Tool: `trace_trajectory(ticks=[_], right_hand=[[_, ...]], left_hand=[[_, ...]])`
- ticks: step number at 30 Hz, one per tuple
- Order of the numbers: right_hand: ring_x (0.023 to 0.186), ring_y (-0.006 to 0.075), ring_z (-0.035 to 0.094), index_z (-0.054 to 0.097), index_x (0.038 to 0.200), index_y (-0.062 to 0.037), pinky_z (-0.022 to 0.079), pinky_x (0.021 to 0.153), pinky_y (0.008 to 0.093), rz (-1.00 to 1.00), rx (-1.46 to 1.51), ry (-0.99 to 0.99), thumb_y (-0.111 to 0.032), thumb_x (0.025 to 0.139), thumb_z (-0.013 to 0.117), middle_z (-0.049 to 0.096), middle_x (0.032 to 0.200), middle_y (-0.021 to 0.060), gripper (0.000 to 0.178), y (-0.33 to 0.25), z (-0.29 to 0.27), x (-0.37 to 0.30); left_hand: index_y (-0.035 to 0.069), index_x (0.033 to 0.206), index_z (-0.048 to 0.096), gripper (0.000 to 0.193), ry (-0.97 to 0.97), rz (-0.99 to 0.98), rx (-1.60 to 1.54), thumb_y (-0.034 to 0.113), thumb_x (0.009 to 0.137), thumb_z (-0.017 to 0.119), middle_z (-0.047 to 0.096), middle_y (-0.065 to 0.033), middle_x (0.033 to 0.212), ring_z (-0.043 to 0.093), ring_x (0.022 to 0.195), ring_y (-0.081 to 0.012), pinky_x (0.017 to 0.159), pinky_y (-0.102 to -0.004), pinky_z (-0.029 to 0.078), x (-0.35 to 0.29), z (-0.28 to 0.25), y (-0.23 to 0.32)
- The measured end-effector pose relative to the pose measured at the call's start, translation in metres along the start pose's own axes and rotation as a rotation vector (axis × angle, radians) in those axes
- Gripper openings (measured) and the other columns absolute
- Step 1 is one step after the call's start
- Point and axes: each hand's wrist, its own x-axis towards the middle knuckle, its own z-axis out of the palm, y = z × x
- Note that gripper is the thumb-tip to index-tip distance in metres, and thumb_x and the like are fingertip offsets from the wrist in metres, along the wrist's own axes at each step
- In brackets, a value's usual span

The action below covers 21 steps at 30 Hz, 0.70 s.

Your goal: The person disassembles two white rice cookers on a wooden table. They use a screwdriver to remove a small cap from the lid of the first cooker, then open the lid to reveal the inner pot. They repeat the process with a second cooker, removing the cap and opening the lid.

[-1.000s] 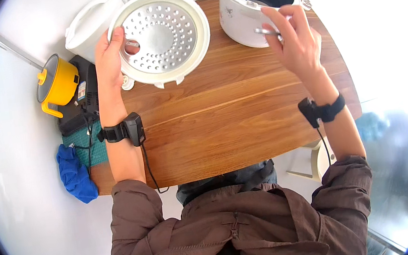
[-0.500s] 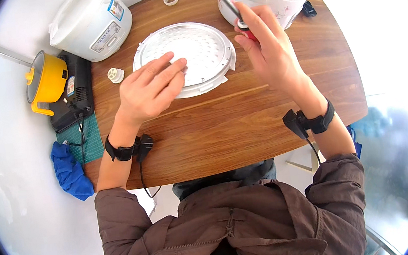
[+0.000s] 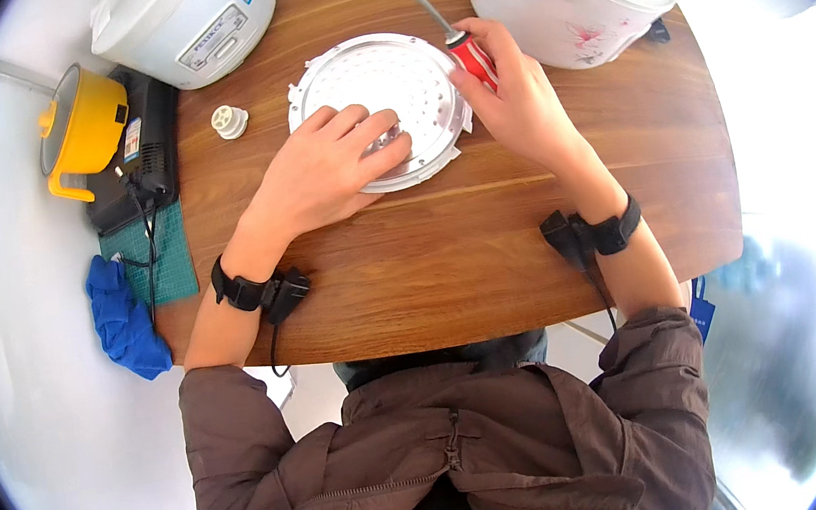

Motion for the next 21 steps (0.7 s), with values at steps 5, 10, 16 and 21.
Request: trace_trajectory(ticks=[5, 10, 16, 21], right_hand=[[0.117, 0.0249, 0.062, 0.049, 0.147, -0.001, 0.048, 0.103, 0.0354, 0.044, 0.134, -0.16, -0.005, 0.091, 0.063, 0.061, 0.131, 0.018, 0.058, 0.01, 0.002, -0.005], [0.105, 0.013, 0.064, 0.056, 0.142, -0.0025, 0.052, 0.095, 0.0296, 0.108, 0.307, -0.011, -0.001, 0.089, 0.072, 0.069, 0.117, 0.0066, 0.055, 0.006, 0.005, -0.01], [0.098, 0.0097, 0.068, 0.067, 0.123, -0.0018, 0.055, 0.086, 0.0244, 0.096, 0.225, 0.199, -0.005, 0.088, 0.08, 0.073, 0.113, 0.0066, 0.037, 0.005, -0.01, -0.001], [0.107, 0.0154, 0.07, 0.064, 0.128, -0.0019, 0.057, 0.09, 0.0251, -0.008, 0.325, 0.215, -0.006, 0.091, 0.077, 0.071, 0.117, 0.009, 0.04, -0.021, -0.03, 0.016]], left_hand=[[0.018, 0.123, 0.062, 0.067, -0.02, -0.062, -0.25, 0.041, 0.066, 0.087, 0.058, -0.0006, 0.132, 0.056, 0.117, -0.0246, 0.098, -0.0418, 0.046, -0.004, 0.012, -0.008], [0.019, 0.129, 0.063, 0.073, -0.017, -0.118, -0.333, 0.043, 0.064, 0.087, 0.058, -0.0015, 0.136, 0.053, 0.124, -0.0263, 0.104, -0.0434, 0.042, -0.008, 0.018, -0.011], [0.02, 0.132, 0.063, 0.073, -0.032, -0.138, -0.346, 0.043, 0.067, 0.088, 0.057, -0.002, 0.137, 0.052, 0.126, -0.0266, 0.107, -0.0441, 0.04, -0.007, 0.016, -0.009], [0.02, 0.132, 0.062, 0.063, -0.029, -0.136, -0.382, 0.036, 0.076, 0.086, 0.055, -0.0033, 0.14, 0.051, 0.128, -0.0284, 0.108, -0.0447, 0.039, -0.009, 0.021, -0.008]])
